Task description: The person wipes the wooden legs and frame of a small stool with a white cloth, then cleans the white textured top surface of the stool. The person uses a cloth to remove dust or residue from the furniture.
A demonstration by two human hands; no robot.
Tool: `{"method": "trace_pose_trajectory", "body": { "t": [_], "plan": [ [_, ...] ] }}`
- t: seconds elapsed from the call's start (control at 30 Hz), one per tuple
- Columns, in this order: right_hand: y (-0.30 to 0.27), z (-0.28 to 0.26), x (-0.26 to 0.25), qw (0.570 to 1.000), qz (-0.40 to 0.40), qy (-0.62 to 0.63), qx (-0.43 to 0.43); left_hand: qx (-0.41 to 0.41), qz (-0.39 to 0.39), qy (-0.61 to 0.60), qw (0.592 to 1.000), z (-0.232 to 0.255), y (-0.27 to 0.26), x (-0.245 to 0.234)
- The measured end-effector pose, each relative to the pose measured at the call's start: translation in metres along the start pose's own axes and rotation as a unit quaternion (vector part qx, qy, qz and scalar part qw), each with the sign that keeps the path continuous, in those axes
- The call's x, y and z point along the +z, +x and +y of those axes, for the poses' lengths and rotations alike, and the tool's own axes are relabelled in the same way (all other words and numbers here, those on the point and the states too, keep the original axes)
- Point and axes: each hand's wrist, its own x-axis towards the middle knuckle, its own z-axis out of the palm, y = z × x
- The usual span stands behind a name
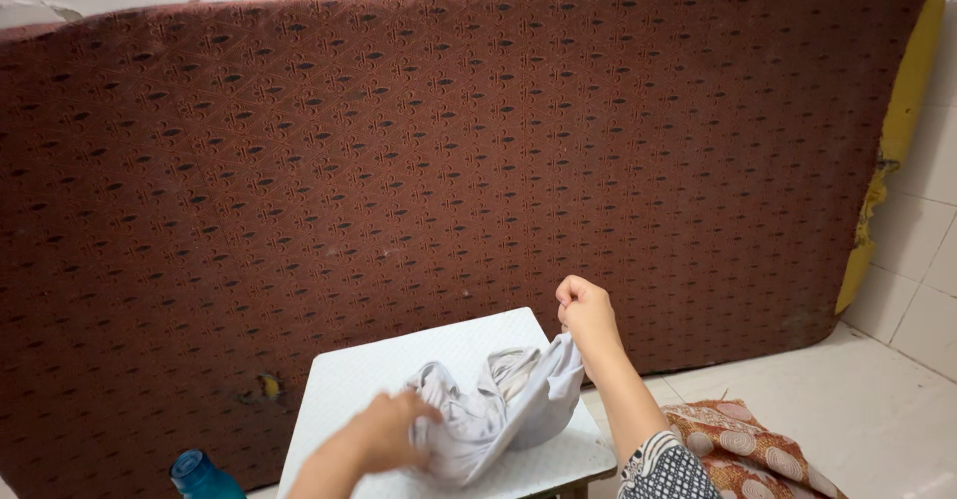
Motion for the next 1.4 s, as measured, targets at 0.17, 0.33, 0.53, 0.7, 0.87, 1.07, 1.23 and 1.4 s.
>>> {"method": "trace_pose_trajectory", "body": {
  "t": [0.17,0.33,0.53,0.7,0.87,1.07,1.23,1.4],
  "plan": [
    [-0.001,-0.021,0.004,0.989,0.062,-0.137,-0.012,-0.026,0.124,0.033,0.991,0.002,-0.023,0.043],
    [0.028,-0.046,-0.022,0.956,0.093,-0.266,-0.077,-0.134,0.157,-0.082,0.975,-0.038,-0.01,-0.005],
    [0.06,-0.077,-0.033,0.932,0.101,-0.333,-0.101,-0.248,0.177,-0.125,0.944,-0.023,-0.02,-0.124],
    [0.113,-0.087,-0.05,0.92,0.142,-0.34,-0.134,-0.194,0.24,-0.079,0.948,-0.002,0.007,-0.159],
    [0.153,-0.107,-0.071,0.899,0.168,-0.362,-0.182,-0.071,0.429,-0.028,0.9,0.009,0.005,-0.179],
    [0.115,-0.042,-0.054,0.922,0.118,-0.343,-0.134,-0.11,0.249,-0.081,0.959,-0.03,-0.013,-0.123],
    [0.064,0.025,-0.03,0.94,0.063,-0.329,-0.062,-0.207,-0.093,-0.205,0.952,-0.068,-0.031,-0.057],
    [0.066,0.029,-0.002,0.958,-0.048,-0.281,-0.045,-0.286,-0.11,-0.338,0.89,-0.085,-0.036,-0.041]
  ]
}}
